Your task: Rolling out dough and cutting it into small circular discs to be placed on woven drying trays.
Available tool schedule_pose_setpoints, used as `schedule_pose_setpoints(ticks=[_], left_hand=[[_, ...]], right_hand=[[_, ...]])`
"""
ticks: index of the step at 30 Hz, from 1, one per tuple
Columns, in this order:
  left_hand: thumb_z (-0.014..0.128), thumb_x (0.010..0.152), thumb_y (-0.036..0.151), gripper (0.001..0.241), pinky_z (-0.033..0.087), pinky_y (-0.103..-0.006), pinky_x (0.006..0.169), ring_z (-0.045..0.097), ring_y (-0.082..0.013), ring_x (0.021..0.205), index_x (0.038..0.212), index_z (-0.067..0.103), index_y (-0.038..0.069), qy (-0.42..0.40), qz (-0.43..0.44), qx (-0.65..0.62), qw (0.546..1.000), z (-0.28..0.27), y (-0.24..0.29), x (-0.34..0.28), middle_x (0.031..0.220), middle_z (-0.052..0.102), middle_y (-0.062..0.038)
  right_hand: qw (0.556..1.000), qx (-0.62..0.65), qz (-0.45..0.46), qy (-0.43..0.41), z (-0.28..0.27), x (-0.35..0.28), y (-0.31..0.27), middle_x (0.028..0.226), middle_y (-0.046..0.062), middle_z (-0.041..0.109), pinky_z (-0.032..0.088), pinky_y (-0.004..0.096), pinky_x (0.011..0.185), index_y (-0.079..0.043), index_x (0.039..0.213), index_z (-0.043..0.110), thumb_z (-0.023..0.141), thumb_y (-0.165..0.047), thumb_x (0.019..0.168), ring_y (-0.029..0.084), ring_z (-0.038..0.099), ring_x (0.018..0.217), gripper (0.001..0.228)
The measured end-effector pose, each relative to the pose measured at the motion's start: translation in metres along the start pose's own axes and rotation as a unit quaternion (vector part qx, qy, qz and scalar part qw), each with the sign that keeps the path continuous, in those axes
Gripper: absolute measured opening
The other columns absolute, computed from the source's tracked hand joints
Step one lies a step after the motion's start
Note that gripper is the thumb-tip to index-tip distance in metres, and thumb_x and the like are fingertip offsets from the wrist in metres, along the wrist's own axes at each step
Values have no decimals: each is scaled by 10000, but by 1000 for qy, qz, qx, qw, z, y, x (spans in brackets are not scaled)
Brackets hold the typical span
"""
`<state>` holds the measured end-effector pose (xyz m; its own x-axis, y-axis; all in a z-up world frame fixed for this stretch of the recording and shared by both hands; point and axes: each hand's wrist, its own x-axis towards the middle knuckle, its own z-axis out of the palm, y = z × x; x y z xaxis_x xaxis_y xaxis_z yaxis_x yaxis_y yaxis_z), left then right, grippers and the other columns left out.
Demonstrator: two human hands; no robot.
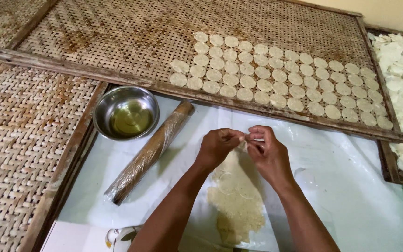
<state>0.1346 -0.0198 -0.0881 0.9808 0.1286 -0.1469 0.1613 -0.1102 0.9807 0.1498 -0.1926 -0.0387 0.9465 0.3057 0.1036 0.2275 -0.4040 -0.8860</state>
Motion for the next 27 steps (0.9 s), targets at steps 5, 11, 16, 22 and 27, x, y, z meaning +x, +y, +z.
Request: schedule_pose_setpoints(ticks=[5, 11, 16, 22, 27], left_hand=[[814, 851, 305, 227, 590, -409, 841, 768, -308, 928, 1063, 808, 226, 4, -11, 57, 998, -1, 17, -59, 921, 797, -99], [779, 875, 108, 63, 562, -225, 595, 672, -105, 628, 934, 800, 107, -38, 53, 144, 987, 5, -18, -150, 800, 778, -33], [597, 842, -12, 356, 520, -420, 904, 564, -335, 1069, 1058, 793, 192, -76, 188, 350, 915, 20, -16, -193, 1221, 608, -139], [686, 833, 137, 58, 503, -429, 738, 610, -317, 813, 785, 718, 132, -24, 270, 437, 857, 35, -69, -158, 849, 666, -106], [527, 966, 193, 216, 503, -520, 726, 630, -415, 823, 1041, 653, 35, -82, 154, 386, 906, 44, -80, -138, 920, 716, -175]], right_hand=[[996, -81, 47, 0, -10, -43, -22, 1061, 66, 802, 586, 422, 963, -213, 1298, 585, 730, -105, 863, 290, 759, 1051, 472], [954, -188, 162, -166, -19, -128, -23, 1188, -70, 836, 672, 348, 599, -399, 1380, 515, 400, -502, 955, 167, 773, 577, 453], [937, -279, -88, -190, -12, -172, 6, 1162, 29, 782, 589, 374, 819, -218, 1390, 599, 699, -34, 653, 241, 768, 965, 766], [965, -249, -44, -63, -25, -170, -10, 1041, -68, 701, 557, 316, 700, -249, 1177, 708, 660, -198, 892, 155, 702, 775, 294], [928, -296, -224, -29, -1, -100, -62, 1237, -26, 697, 477, 400, 951, -191, 1240, 690, 682, -197, 868, 209, 593, 1178, 372]])
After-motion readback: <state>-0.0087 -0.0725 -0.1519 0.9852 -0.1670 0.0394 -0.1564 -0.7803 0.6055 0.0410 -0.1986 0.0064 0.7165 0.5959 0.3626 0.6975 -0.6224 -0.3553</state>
